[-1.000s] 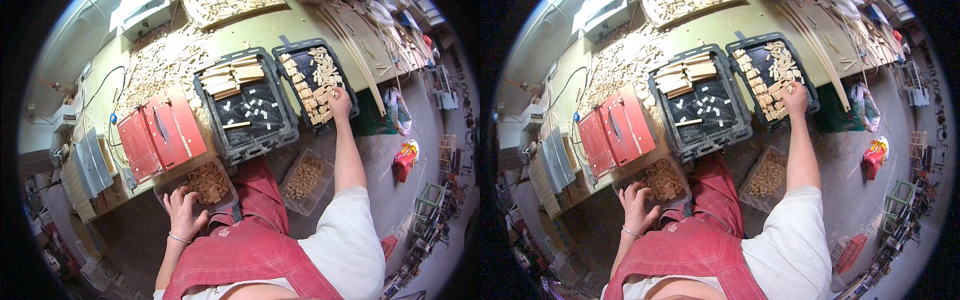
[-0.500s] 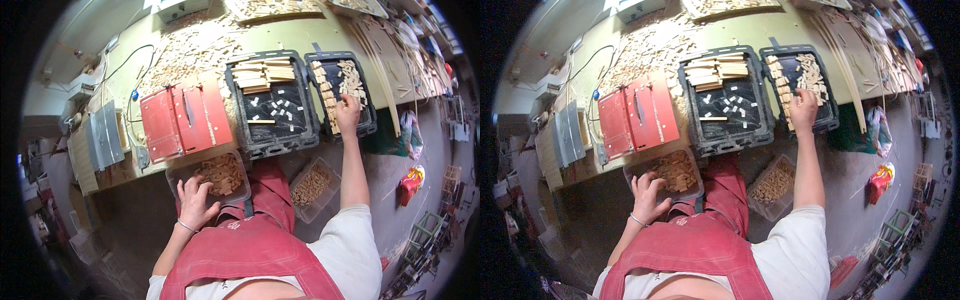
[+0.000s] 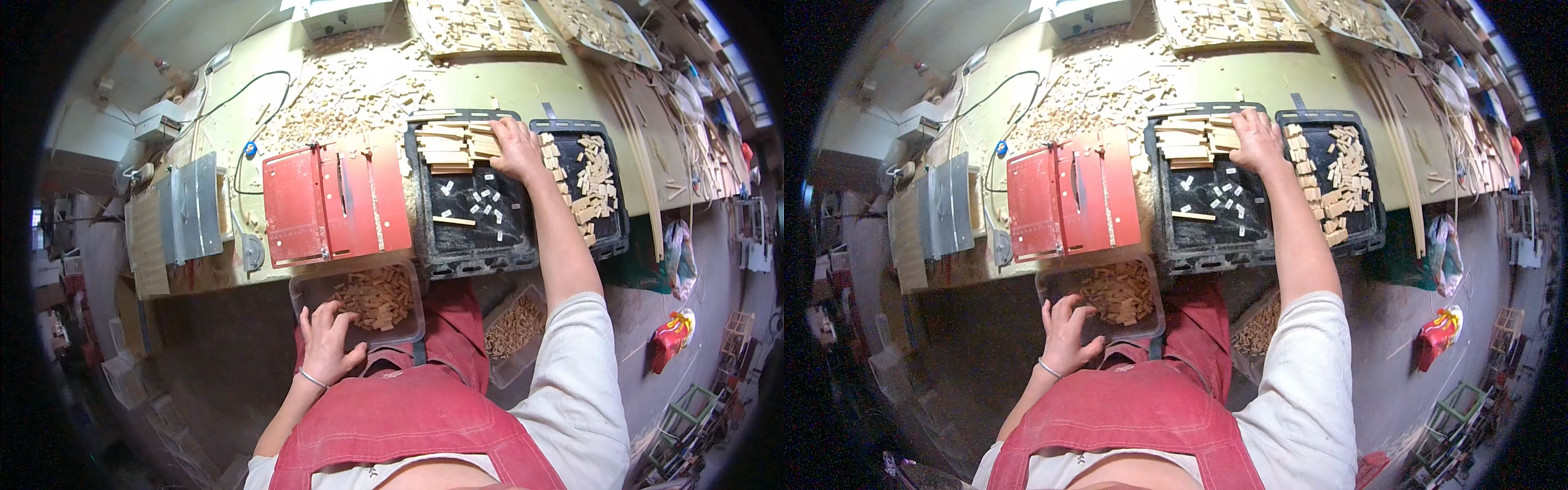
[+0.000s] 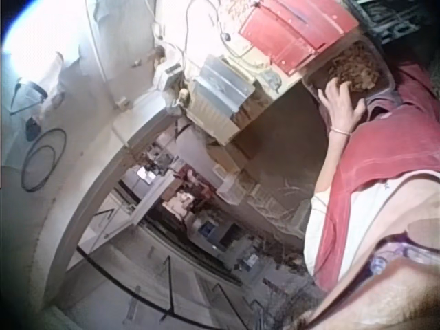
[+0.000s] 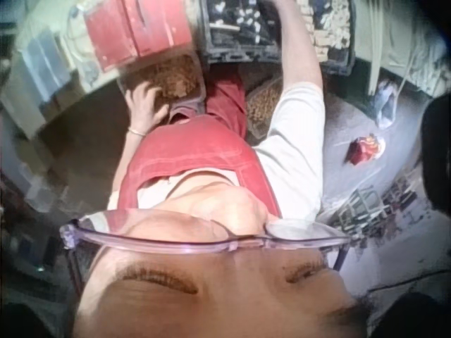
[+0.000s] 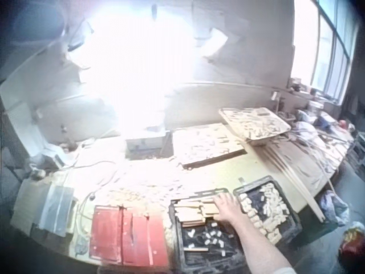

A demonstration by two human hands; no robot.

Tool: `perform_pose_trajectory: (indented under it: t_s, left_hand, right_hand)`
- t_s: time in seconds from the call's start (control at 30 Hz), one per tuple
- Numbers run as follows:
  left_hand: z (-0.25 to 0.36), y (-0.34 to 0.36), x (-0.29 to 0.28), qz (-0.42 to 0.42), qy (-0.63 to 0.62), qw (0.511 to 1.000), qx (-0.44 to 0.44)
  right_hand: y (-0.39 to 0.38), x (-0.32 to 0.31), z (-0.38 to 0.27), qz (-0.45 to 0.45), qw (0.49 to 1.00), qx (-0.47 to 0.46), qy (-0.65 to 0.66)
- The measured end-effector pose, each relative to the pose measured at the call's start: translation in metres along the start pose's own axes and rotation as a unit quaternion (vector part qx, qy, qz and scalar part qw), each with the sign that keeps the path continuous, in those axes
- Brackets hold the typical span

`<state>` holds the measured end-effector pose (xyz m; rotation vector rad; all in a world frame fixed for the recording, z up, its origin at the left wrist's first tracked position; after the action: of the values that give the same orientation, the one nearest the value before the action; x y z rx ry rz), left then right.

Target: The person repeatedly picks up small wooden blocks from a tray, feeds them through a red handheld cutting device to produce smaller pieces, and collects the cut pieces in a clear plastic container. The process is repeated continuously throughout the clip.

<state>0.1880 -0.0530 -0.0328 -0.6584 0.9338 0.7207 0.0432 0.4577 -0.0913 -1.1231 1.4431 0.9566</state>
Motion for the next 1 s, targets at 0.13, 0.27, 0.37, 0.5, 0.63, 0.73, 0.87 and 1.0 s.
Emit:
perform_pose_trajectory:
  t_s: [0.13,0.27,0.37,0.5,0.63,0.73,0.87,1.0]
  left_hand:
    - [-0.004,0.000,0.007,0.004,-0.002,1.000,0.005]
    - [-0.005,0.001,0.007,-0.001,-0.001,1.000,0.008]
    - [-0.005,0.001,0.007,-0.004,0.004,1.000,0.005]
    - [-0.005,0.003,0.006,-0.007,0.008,1.000,0.005]
    - [-0.005,0.002,0.007,-0.005,0.006,1.000,0.006]
    - [-0.007,0.001,0.009,-0.003,0.009,1.000,0.012]
    - [-0.006,0.002,0.007,-0.004,0.008,1.000,0.010]
    - [-0.008,0.001,0.007,0.002,0.008,1.000,0.017]
  right_hand:
    - [-0.005,0.018,0.002,0.047,0.998,-0.017,-0.023]
    - [-0.014,0.016,0.001,0.142,0.989,-0.043,0.009]
    - [-0.012,0.013,0.004,0.044,0.999,0.011,-0.005]
    - [-0.012,0.012,0.007,0.097,0.995,0.003,0.006]
    - [-0.008,0.009,0.007,0.075,0.997,0.014,0.000]
    - [-0.003,0.007,0.006,0.050,0.998,0.021,0.005]
    - [-0.001,0.008,0.004,0.043,0.999,0.022,0.007]
    - [-0.009,0.012,0.010,0.083,0.996,0.014,0.005]
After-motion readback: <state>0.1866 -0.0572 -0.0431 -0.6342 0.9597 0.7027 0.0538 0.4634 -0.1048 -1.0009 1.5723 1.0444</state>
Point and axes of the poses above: each hand's wrist, its own y-axis towards the middle knuckle, its own x-axis out of the palm, z = x × y, the point moved 3 cm from there along y, towards the middle knuckle, and after that the axes turned 6 degrees about z, right-handed, at the moved point
